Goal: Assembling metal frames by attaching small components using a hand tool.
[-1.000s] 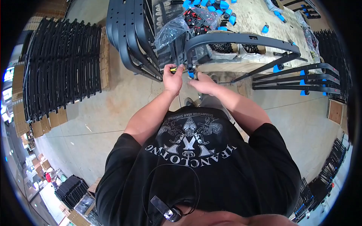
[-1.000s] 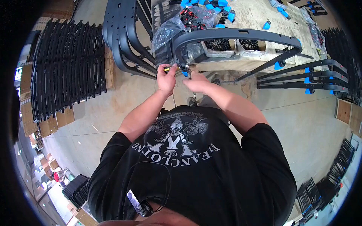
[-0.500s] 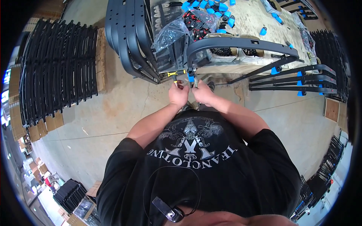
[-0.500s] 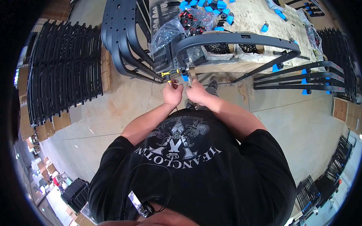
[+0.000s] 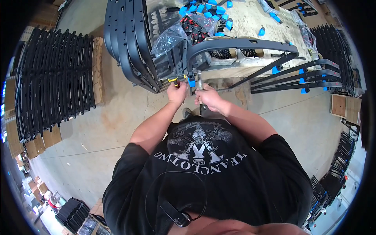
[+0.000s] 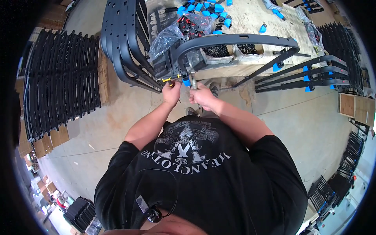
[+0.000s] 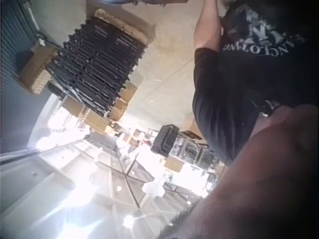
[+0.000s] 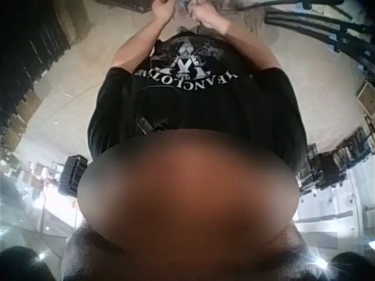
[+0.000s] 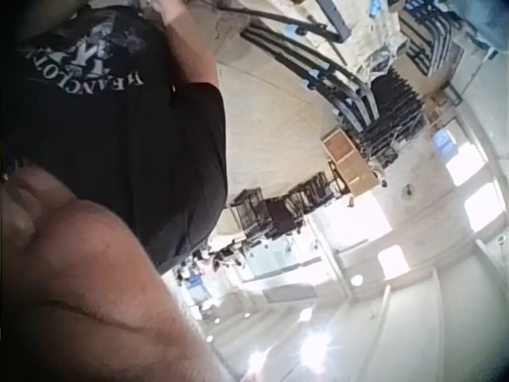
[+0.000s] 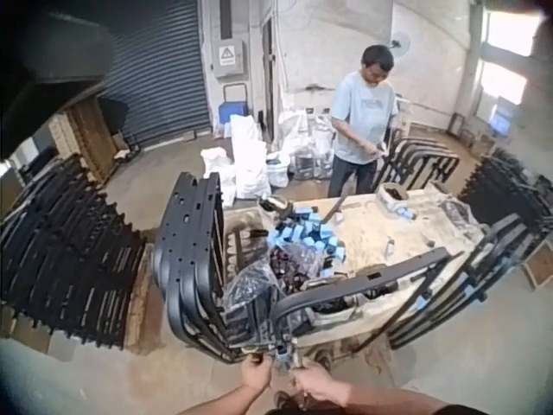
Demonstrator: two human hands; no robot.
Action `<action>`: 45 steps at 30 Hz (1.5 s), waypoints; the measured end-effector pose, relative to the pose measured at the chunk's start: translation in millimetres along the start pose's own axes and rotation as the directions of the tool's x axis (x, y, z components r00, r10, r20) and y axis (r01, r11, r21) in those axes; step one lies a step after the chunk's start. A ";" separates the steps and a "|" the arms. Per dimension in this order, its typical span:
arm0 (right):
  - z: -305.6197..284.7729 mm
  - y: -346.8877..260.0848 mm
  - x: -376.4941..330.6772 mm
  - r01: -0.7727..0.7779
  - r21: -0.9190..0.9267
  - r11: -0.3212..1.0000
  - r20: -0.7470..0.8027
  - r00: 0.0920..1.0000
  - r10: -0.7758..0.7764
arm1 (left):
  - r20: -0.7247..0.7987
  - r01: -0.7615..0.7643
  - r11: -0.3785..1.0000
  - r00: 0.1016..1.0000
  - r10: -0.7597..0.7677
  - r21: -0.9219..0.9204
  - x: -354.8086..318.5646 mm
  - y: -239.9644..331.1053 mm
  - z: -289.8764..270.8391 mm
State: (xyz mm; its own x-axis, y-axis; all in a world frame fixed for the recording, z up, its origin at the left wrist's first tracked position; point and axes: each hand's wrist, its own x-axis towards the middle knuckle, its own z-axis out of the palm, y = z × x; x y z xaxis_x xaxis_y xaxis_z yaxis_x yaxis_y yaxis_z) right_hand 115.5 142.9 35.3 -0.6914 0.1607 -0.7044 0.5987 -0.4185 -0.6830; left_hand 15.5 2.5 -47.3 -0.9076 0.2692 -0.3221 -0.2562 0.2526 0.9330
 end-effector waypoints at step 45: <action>-426.1 -84.9 -111.8 0.366 0.180 0.913 -0.019 0.929 -0.369 | 0.547 -0.160 0.986 0.829 0.114 0.037 -95.4 168.7 419.4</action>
State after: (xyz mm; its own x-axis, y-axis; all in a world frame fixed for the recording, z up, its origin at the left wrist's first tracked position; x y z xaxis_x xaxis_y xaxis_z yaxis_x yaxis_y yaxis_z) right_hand 314.4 541.4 89.7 -0.8556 0.3210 -0.4061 0.2205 -0.4839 -0.8469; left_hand 198.3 409.2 73.6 -0.6001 0.7604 -0.2481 -0.0949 0.2403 0.9661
